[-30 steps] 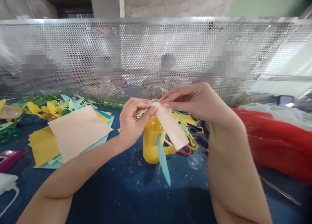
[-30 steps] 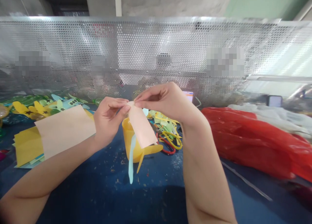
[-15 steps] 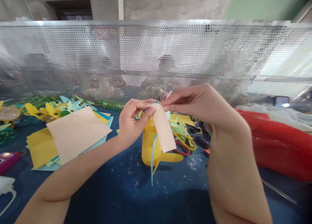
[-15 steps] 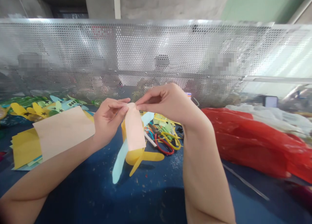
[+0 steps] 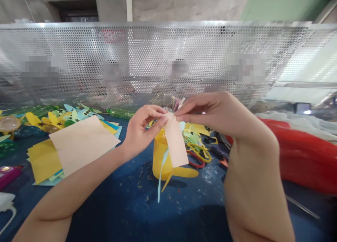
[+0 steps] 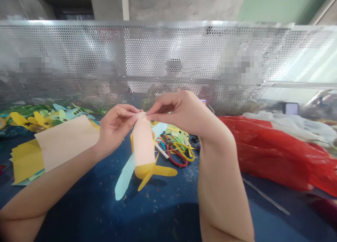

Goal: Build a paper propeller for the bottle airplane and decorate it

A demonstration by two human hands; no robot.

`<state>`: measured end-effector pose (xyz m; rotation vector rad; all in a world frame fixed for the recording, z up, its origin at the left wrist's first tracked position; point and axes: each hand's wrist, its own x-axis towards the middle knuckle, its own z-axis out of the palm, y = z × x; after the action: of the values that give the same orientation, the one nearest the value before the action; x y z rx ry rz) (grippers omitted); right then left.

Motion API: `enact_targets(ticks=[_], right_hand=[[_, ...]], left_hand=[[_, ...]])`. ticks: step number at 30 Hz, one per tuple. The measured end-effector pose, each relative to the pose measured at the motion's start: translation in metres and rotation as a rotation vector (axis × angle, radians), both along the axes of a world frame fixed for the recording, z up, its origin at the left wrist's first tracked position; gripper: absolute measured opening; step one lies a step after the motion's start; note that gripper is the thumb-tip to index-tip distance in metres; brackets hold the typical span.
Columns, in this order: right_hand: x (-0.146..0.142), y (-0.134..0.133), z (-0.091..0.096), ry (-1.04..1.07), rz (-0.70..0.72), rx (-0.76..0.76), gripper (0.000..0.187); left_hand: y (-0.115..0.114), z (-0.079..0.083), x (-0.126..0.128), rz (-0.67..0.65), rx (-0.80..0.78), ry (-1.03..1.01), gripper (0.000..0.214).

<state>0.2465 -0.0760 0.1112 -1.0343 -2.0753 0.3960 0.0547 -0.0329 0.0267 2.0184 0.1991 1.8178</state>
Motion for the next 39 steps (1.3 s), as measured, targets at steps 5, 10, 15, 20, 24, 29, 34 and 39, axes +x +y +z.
enact_targets(ticks=[5, 10, 15, 20, 24, 29, 34, 39], right_hand=[[-0.002, -0.008, 0.002, -0.041, -0.088, 0.036, 0.021], [-0.008, -0.014, 0.001, -0.048, -0.13, 0.077, 0.015], [-0.011, -0.019, 0.001, -0.095, -0.185, 0.144, 0.015], [-0.012, -0.024, 0.002, -0.155, -0.206, 0.18, 0.013], [-0.014, -0.026, 0.001, -0.187, -0.205, 0.217, 0.013], [-0.016, -0.027, 0.0, -0.232, -0.234, 0.247, 0.014], [-0.017, -0.027, 0.0, -0.23, -0.238, 0.243, 0.015], [-0.017, -0.028, 0.0, -0.212, -0.23, 0.221, 0.013]], left_hand=[[-0.003, -0.003, 0.004, 0.023, -0.011, -0.05, 0.006], [-0.003, -0.004, 0.003, 0.011, -0.023, -0.084, 0.006], [-0.004, -0.005, 0.006, -0.006, -0.048, -0.149, 0.005], [-0.004, -0.008, 0.009, -0.016, -0.029, -0.171, 0.005], [-0.002, -0.009, 0.008, -0.007, 0.002, -0.167, 0.006], [-0.001, -0.008, 0.008, 0.009, 0.026, -0.166, 0.008], [-0.001, -0.014, 0.011, -0.002, 0.003, -0.194, 0.009], [0.0, -0.02, 0.015, 0.053, 0.046, -0.216, 0.011]])
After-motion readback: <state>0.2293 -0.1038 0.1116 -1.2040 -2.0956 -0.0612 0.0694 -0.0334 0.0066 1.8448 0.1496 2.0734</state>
